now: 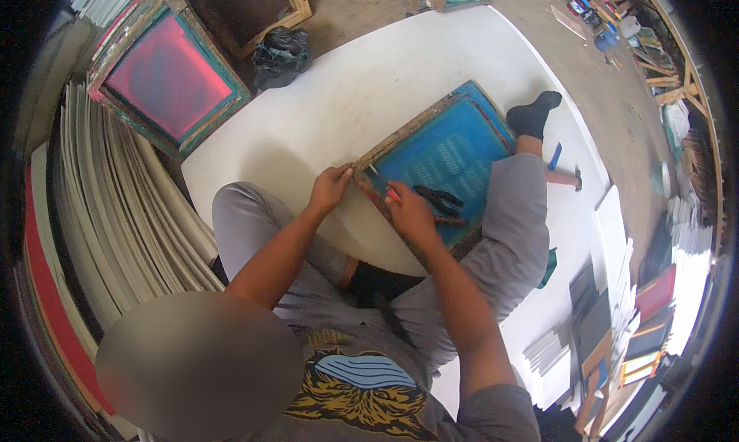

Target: The person sits on the floor and uses a screwdriver to work on the edge of a blue screen printing frame. They then use pliers to adjust a small component on the frame's edge. The person continues to use the screwdriver to tighten or adjust parts along the frame's border.

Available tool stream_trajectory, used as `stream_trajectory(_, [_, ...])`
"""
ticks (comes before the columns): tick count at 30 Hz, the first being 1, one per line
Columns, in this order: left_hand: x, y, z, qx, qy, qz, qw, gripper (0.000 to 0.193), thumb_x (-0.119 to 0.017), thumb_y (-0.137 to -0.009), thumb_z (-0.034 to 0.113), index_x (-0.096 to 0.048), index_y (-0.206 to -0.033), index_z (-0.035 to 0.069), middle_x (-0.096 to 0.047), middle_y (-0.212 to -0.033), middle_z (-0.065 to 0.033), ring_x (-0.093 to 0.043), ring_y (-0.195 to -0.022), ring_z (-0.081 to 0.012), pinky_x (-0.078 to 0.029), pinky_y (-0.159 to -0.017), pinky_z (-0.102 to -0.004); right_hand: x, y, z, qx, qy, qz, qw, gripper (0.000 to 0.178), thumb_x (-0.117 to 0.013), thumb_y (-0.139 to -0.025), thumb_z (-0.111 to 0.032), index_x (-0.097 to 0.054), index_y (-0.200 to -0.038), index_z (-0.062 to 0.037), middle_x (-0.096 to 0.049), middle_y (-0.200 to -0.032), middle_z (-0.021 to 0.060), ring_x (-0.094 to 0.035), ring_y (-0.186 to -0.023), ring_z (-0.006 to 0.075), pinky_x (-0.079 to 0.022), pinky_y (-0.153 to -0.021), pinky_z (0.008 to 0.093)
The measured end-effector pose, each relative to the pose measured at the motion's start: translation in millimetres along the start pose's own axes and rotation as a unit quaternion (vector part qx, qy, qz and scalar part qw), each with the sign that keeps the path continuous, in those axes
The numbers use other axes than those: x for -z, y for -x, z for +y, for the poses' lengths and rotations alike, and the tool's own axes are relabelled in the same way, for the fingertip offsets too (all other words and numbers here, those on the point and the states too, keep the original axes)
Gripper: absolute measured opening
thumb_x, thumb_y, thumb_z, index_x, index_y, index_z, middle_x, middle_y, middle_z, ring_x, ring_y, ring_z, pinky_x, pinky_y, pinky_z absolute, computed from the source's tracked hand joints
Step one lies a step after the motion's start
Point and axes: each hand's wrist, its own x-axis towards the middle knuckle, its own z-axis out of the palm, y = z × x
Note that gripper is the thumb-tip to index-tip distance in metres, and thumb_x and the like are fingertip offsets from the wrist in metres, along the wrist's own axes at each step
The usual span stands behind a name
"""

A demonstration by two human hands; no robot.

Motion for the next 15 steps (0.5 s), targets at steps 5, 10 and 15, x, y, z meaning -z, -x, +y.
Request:
stream_trajectory(5, [-1.8, 2.3, -3.2, 0.042, 0.033, 0.015, 0.998, 0.039, -0.065, -0.102, 0.041, -0.075, -0.129, 0.014, -0.073, -0.107, -0.0192, -0.071, -0.100, -0.0347, -0.054, -0.090, -0.0420, -3.2, 9.3, -9.0, -0.001, 0.020, -0.018, 1.000, 0.046, -0.066, -0.099, -0.024, -0.058, -0.143, -0.0147, -0.072, -0.121, 0.0232, -0.067, -0.112, 0.0458, -0.053, -0.094, 0.0539])
stream_trajectory(10, [-10.7, 10.1, 8.7, 0.095, 0.018, 0.064, 0.993, 0.042, -0.064, -0.102, 0.044, -0.076, -0.128, 0.013, -0.074, -0.110, -0.0193, -0.072, -0.102, -0.0342, -0.054, -0.091, -0.0416, -9.7, 5.5, -8.0, -0.009, 0.022, -0.012, 1.000, 0.043, -0.062, -0.101, -0.025, -0.059, -0.142, -0.0147, -0.073, -0.119, 0.0224, -0.067, -0.111, 0.0457, -0.052, -0.094, 0.0541])
stream_trajectory(15, [-22.4, 20.0, 30.5, 0.164, 0.009, 0.110, 0.980, 0.045, -0.060, -0.104, 0.044, -0.075, -0.128, 0.009, -0.076, -0.110, -0.0203, -0.073, -0.104, -0.0348, -0.055, -0.092, -0.0415, -21.9, -0.7, 10.4, 0.024, 0.004, 0.014, 1.000, 0.042, -0.062, -0.102, -0.026, -0.059, -0.142, -0.0134, -0.073, -0.117, 0.0205, -0.071, -0.102, 0.0414, -0.055, -0.090, 0.0492])
